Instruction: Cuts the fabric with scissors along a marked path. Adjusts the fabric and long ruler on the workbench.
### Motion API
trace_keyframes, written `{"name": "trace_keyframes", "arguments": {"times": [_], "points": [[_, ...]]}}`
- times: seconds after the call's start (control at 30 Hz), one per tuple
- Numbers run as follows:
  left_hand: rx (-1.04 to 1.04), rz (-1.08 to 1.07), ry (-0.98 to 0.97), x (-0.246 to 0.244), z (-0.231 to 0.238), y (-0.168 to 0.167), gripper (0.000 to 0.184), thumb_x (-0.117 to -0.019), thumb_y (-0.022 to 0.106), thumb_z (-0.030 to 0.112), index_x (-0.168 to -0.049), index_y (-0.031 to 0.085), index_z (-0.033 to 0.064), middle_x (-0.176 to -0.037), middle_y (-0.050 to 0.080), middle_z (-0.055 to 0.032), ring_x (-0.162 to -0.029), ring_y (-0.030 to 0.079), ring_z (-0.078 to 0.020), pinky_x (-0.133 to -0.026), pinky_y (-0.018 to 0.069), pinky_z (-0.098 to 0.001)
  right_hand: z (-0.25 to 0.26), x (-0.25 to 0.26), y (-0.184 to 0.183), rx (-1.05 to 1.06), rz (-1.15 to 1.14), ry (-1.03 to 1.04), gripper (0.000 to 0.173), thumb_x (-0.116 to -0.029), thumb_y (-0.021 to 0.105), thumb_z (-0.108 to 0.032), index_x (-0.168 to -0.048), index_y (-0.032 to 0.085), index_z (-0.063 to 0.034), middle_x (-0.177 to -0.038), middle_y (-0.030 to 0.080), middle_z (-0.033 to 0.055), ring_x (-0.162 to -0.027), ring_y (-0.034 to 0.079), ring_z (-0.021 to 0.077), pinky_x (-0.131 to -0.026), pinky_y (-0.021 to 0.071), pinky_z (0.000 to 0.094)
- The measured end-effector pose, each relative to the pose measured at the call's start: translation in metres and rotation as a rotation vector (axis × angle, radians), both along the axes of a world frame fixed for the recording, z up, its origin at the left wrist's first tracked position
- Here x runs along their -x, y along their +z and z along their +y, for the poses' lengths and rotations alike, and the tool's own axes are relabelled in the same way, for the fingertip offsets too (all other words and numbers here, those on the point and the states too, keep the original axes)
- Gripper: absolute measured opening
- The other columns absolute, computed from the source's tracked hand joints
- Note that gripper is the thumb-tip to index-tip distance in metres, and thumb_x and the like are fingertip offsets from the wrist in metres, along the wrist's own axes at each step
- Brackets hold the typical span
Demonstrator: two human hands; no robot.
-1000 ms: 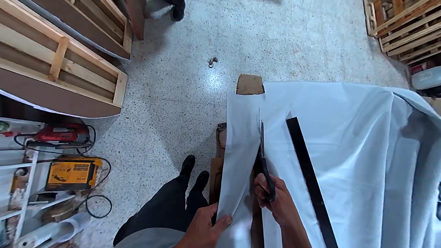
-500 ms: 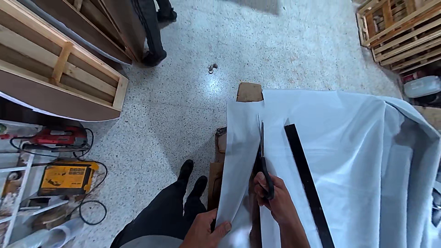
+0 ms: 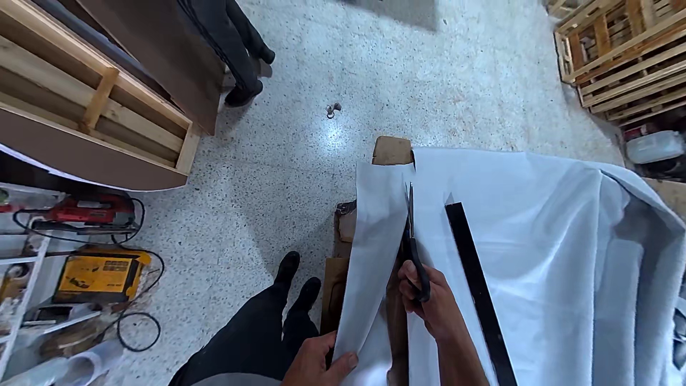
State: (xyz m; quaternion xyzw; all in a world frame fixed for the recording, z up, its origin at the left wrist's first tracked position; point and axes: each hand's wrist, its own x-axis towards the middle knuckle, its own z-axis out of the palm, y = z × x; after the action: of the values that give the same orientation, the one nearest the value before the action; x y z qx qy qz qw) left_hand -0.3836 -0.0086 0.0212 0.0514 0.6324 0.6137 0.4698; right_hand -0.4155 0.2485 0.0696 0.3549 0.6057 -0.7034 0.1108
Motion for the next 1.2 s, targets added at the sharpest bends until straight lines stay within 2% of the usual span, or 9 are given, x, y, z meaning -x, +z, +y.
{"name": "trace_keyframes", "arguments": {"times": [0.57, 0.73, 0.83, 0.9, 1.0, 1.1, 1.2], "points": [[0.011, -0.018, -0.016, 0.003, -0.002, 0.001, 0.023, -0.0988, 0.067, 0.019, -0.109, 0.072, -0.0017, -0.093, 0.077, -0.0091, -0.085, 0.075, -0.0132, -0.083, 0.0616, -0.0367, 0.018, 0.049, 0.007, -0.081, 0.024, 0.02, 0.031, -0.1044, 0.052, -0.026, -0.085, 0.064, -0.0051, -0.057, 0.058, 0.0018, -0.044, 0.052, 0.0052, -0.042, 0.0422, 0.0161], [0.003, -0.004, 0.014, 0.005, -0.003, 0.002, 0.024, -0.0996, 0.065, 0.018, -0.11, 0.071, -0.0026, -0.095, 0.076, -0.0103, -0.086, 0.075, -0.0149, -0.084, 0.0616, -0.0392, 0.024, 0.072, 0.005, -0.131, 0.007, 0.038, 0.035, -0.108, 0.05, -0.03, -0.091, 0.066, -0.0037, -0.056, 0.056, 0.0005, -0.043, 0.048, 0.0043, -0.04, 0.039, 0.016], [0.024, 0.005, 0.019, 0.005, -0.003, 0.001, 0.023, -0.0986, 0.067, 0.018, -0.108, 0.072, -0.0025, -0.093, 0.077, -0.01, -0.086, 0.075, -0.015, -0.084, 0.0619, -0.0391, 0.033, 0.1, 0.013, -0.197, 0.05, 0.059, 0.037, -0.1088, 0.048, -0.036, -0.091, 0.065, -0.0084, -0.058, 0.055, -0.0035, -0.044, 0.047, 0.0027, -0.04, 0.039, 0.0166], [0.036, 0.012, 0.01, 0.004, -0.004, -0.002, 0.023, -0.0978, 0.068, 0.018, -0.108, 0.072, -0.0027, -0.093, 0.077, -0.0102, -0.086, 0.075, -0.0153, -0.085, 0.062, -0.0393, 0.044, 0.126, 0.034, -0.245, 0.144, 0.078, 0.036, -0.1093, 0.045, -0.037, -0.092, 0.064, -0.0115, -0.06, 0.055, -0.0068, -0.047, 0.05, 0.0013, -0.042, 0.0429, 0.0175], [0.041, 0.014, 0.047, 0.008, -0.003, 0.001, 0.02, -0.0968, 0.068, 0.015, -0.105, 0.072, -0.0028, -0.09, 0.077, -0.0091, -0.083, 0.075, -0.0138, -0.083, 0.0623, -0.037, 0.063, 0.154, 0.1, -0.362, 0.372, 0.09, 0.034, -0.1101, 0.042, -0.039, -0.099, 0.063, -0.0152, -0.066, 0.059, -0.0101, -0.054, 0.056, -0.0001, -0.047, 0.0465, 0.0164], [0.032, -0.021, 0.125, 0.011, 0.0, 0.011, 0.016, -0.096, 0.066, 0.009, -0.104, 0.071, -0.0043, -0.089, 0.076, -0.008, -0.083, 0.075, -0.0127, -0.083, 0.0625, -0.0354, 0.077, 0.153, 0.187, -0.551, 0.611, 0.049, 0.032, -0.1097, 0.041, -0.041, -0.106, 0.062, -0.0175, -0.072, 0.062, -0.012, -0.061, 0.062, 0.0018, -0.054, 0.0536, 0.0192], [-0.016, -0.058, 0.197, 0.014, 0.003, 0.019, 0.014, -0.0978, 0.061, 0.005, -0.104, 0.068, -0.0047, -0.089, 0.076, -0.0059, -0.085, 0.074, -0.0108, -0.086, 0.0615, -0.034, 0.092, 0.131, 0.252, -0.659, 0.786, -0.059, 0.033, -0.11, 0.042, -0.041, -0.104, 0.064, -0.0178, -0.074, 0.066, -0.0101, -0.063, 0.066, 0.0045, -0.053, 0.0556, 0.0202]]}}
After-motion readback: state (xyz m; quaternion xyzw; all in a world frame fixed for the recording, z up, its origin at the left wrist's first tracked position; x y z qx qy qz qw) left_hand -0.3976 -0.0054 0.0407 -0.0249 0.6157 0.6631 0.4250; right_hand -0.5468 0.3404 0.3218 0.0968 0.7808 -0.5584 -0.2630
